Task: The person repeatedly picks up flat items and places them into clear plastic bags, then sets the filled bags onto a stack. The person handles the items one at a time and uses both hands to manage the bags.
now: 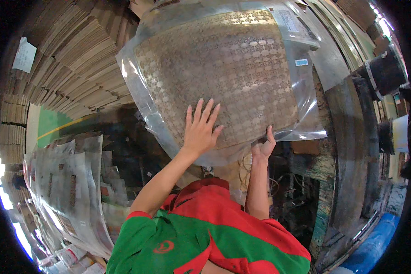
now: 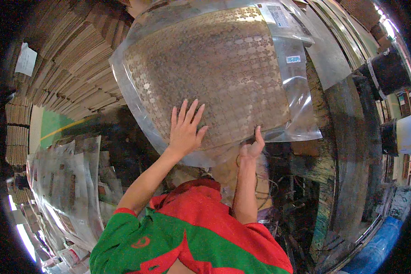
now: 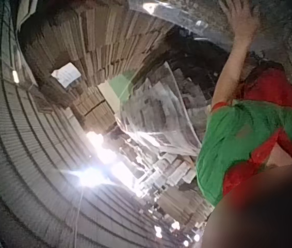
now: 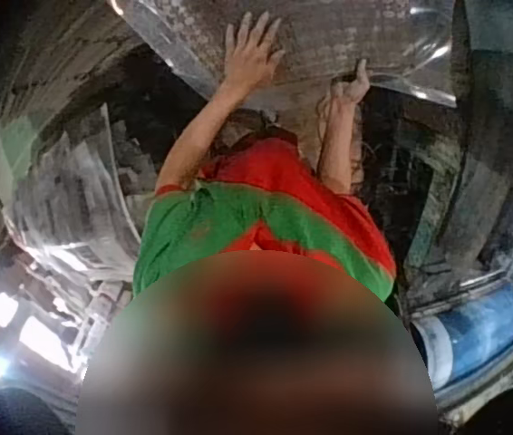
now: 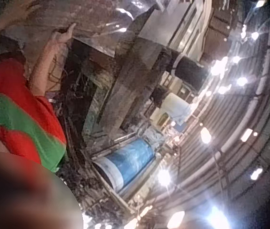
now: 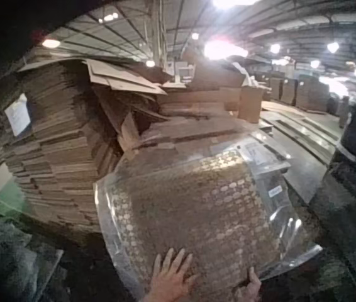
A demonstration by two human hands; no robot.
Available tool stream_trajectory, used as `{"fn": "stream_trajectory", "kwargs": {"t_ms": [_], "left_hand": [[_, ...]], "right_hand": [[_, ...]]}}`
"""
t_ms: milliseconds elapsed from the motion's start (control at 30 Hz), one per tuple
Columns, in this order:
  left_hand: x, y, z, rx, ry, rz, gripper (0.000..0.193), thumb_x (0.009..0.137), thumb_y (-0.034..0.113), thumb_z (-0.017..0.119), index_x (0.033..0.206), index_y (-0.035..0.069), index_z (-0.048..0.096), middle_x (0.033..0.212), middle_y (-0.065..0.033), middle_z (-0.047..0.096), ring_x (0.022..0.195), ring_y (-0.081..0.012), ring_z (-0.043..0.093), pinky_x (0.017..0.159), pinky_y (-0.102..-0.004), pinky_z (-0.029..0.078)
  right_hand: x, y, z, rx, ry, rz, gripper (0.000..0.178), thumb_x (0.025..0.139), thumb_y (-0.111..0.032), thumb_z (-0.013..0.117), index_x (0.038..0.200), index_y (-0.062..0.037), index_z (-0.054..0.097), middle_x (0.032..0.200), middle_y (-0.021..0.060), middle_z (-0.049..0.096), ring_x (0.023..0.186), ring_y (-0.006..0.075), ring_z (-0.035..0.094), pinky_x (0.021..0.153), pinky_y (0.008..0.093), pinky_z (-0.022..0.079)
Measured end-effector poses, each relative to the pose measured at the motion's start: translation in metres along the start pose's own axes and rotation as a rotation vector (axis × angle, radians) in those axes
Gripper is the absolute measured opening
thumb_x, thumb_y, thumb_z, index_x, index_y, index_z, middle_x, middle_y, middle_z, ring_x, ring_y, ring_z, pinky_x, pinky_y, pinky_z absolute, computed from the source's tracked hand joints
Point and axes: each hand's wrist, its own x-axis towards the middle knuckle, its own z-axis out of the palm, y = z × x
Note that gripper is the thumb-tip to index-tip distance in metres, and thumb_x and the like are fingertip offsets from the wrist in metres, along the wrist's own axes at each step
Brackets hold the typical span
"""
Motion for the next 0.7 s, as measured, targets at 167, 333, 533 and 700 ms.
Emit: {"fn": "stream_trajectory", "kwargs": {"t_ms": [167,333,533,700], "left_hand": [[-0.036,-0.033,0.004,0.025,0.020,-0.176,0.079,0.091,0.046,0.061,0.154,0.008,0.031,0.158,-0.0173,0.030,0.148,-0.0368,0.024,0.119,-0.0566,0.016],[-0.048,-0.138,0.021,-0.525,0.581,-1.144,0.103,0.084,0.060,0.069,0.156,0.004,0.021,0.156,-0.0229,0.030,0.146,-0.0339,0.028,0.117,-0.0509,0.026],[-0.079,-0.178,-0.054,-1.553,0.210,-0.941,0.057,0.090,0.033,0.072,0.135,0.003,0.055,0.117,-0.0071,0.067,0.107,-0.0224,0.063,0.096,-0.0385,0.049],[-0.093,-0.174,-0.161,-1.279,0.264,-0.655,0.038,0.086,0.023,0.075,0.116,0.000,0.071,0.102,-0.0066,0.073,0.097,-0.0135,0.065,0.082,-0.0314,0.052]], "right_hand": [[0.000,-0.001,-0.002,-0.027,0.019,-0.017,0.032,0.098,-0.026,0.060,0.119,-0.0025,0.062,0.117,0.0093,0.066,0.105,0.0267,0.062,0.094,0.0426,0.047],[-0.009,-0.008,-0.001,-0.114,-0.015,0.041,0.033,0.099,-0.028,0.058,0.122,-0.0040,0.063,0.120,0.0097,0.065,0.109,0.0260,0.062,0.092,0.0412,0.049],[-0.011,-0.009,-0.011,-0.128,-0.055,0.058,0.036,0.100,-0.029,0.058,0.126,-0.0044,0.062,0.122,0.0072,0.065,0.110,0.0244,0.062,0.091,0.0388,0.051],[-0.032,0.032,-0.023,-0.537,0.070,-0.069,0.031,0.099,-0.028,0.061,0.118,-0.0038,0.065,0.115,0.0053,0.064,0.103,0.0191,0.059,0.089,0.0362,0.051]]}}
